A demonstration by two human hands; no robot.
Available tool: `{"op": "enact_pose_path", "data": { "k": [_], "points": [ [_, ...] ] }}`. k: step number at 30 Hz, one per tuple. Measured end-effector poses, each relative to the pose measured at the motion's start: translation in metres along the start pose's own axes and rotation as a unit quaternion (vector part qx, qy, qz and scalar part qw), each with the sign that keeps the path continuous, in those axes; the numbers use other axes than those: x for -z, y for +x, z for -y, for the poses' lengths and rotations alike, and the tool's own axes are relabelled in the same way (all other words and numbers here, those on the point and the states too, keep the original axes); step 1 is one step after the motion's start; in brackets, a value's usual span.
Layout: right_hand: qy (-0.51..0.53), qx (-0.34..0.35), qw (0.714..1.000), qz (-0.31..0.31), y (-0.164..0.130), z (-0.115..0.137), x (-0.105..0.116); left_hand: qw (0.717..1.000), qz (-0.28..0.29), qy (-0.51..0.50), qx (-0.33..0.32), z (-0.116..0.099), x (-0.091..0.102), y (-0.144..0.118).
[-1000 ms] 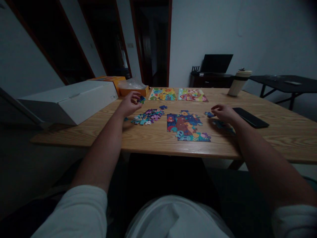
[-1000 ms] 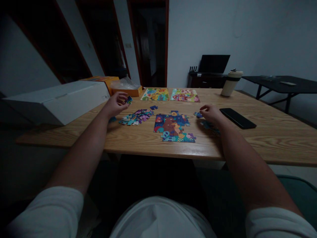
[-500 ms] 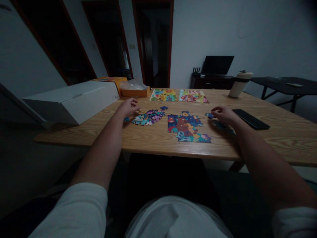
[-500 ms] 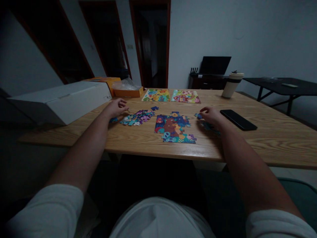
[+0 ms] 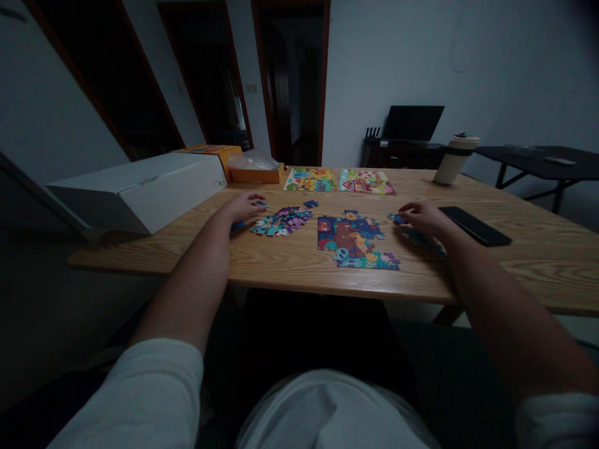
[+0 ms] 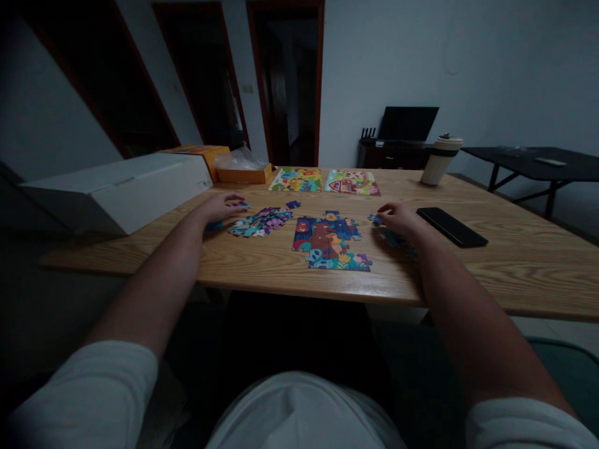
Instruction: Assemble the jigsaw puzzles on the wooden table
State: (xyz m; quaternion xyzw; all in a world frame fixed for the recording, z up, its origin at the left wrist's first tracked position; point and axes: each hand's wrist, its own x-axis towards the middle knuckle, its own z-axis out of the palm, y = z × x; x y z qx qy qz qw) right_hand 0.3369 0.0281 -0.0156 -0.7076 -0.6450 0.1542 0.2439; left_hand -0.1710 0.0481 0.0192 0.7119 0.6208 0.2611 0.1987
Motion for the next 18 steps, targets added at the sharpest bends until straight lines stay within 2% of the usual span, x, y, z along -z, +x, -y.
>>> {"op": "enact_pose_path", "data": {
  "k": [4,6,9,12,14,16,18],
  "points": [
    [-0.011,0.011,1.0,0.007,-0.003,0.003,0.002,0.982,0.13,0.134,-0.018,-0.008,0.01,-0.009],
    [-0.011,0.025,0.999,0.016,-0.004,0.004,0.001,0.973,0.162,0.162,-0.017,-0.009,0.009,-0.009],
    [0.003,0.036,0.999,0.025,-0.005,0.003,-0.002,0.972,0.181,0.151,-0.018,-0.01,0.002,-0.006],
    [0.022,0.05,0.998,0.029,-0.006,0.004,-0.002,0.978,0.168,0.124,-0.007,-0.016,-0.004,-0.007],
    [0.028,0.055,0.997,0.035,-0.008,0.007,0.0,0.984,0.136,0.117,-0.013,-0.025,-0.005,-0.011],
    [0.038,0.053,0.997,0.041,-0.011,0.014,0.002,0.989,0.084,0.108,-0.05,-0.038,-0.008,-0.017],
    [0.067,0.049,0.995,0.056,-0.018,0.025,0.001,0.987,0.033,0.095,-0.123,-0.057,-0.015,-0.024]
  ]
}}
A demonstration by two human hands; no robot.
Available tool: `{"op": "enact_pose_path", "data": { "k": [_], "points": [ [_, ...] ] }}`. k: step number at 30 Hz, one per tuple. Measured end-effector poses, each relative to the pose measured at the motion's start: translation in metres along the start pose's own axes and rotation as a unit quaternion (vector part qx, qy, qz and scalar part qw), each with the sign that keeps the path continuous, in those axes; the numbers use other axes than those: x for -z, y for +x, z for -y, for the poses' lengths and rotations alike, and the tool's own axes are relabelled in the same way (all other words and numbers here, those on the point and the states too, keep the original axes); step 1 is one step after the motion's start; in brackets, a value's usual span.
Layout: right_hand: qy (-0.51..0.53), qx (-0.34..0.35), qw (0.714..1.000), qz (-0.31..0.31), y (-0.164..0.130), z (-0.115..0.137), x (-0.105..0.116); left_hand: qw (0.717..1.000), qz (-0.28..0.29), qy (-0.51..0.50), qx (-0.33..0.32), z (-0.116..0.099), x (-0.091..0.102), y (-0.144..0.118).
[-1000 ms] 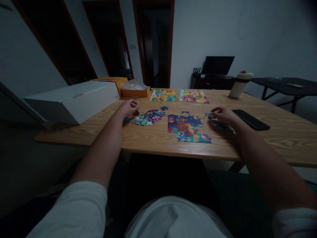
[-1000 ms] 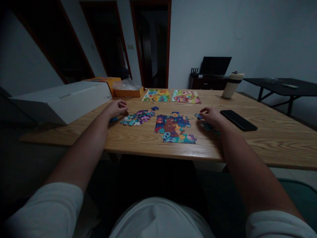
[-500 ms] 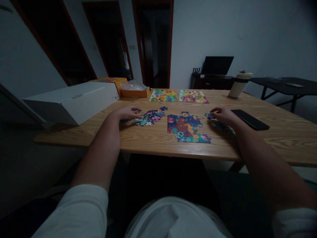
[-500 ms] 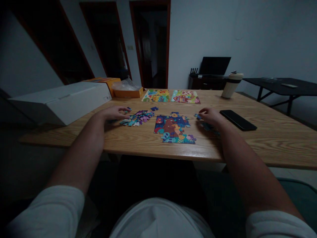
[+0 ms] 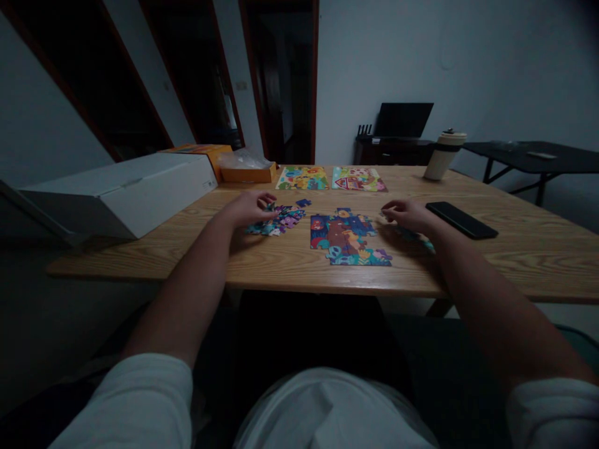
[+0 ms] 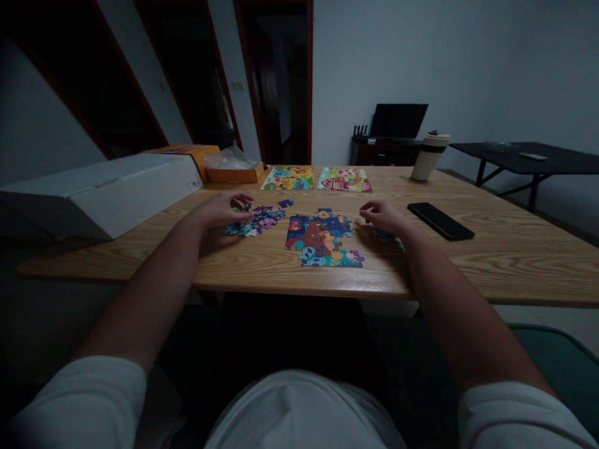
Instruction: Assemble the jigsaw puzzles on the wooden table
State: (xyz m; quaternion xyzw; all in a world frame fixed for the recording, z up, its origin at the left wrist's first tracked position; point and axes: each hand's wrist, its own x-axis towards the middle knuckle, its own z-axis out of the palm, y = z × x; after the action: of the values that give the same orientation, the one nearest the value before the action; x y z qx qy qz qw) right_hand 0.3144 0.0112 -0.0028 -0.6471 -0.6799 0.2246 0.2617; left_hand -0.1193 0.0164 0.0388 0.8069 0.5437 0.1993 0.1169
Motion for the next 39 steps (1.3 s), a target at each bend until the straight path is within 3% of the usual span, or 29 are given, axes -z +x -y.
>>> {"op": "enact_pose_path", "data": {
  "k": [4,8,12,15,19,22,27,36,39],
  "points": [
    [0.122,0.046,0.988,0.088,-0.019,0.033,-0.016,0.982,-0.033,0.008,-0.187,-0.057,-0.026,0.003],
    [0.239,0.138,0.94,0.202,-0.034,0.058,-0.032,0.953,-0.076,0.005,-0.293,-0.119,-0.063,0.008],
    [0.26,0.168,0.935,0.173,-0.043,0.055,-0.029,0.927,-0.104,-0.032,-0.358,-0.149,-0.087,0.012],
    [0.216,0.143,0.956,0.14,-0.058,0.037,-0.018,0.936,-0.036,-0.036,-0.349,-0.144,-0.094,0.012],
    [0.069,0.141,0.984,0.089,-0.089,0.01,-0.008,0.932,0.148,0.029,-0.33,-0.126,-0.101,0.014],
    [-0.027,0.131,0.99,0.049,-0.106,-0.003,-0.008,0.929,0.206,0.036,-0.306,-0.121,-0.107,0.02],
    [-0.088,0.139,0.986,0.016,-0.108,-0.009,-0.013,0.935,0.215,0.025,-0.282,-0.12,-0.105,0.025],
    [-0.103,0.128,0.986,0.035,-0.079,-0.008,-0.001,0.938,0.238,0.037,-0.249,-0.121,-0.085,0.015],
    [-0.159,0.117,0.98,0.022,-0.069,-0.009,0.001,0.972,0.155,0.02,-0.177,-0.111,-0.055,0.019]
  ]
}}
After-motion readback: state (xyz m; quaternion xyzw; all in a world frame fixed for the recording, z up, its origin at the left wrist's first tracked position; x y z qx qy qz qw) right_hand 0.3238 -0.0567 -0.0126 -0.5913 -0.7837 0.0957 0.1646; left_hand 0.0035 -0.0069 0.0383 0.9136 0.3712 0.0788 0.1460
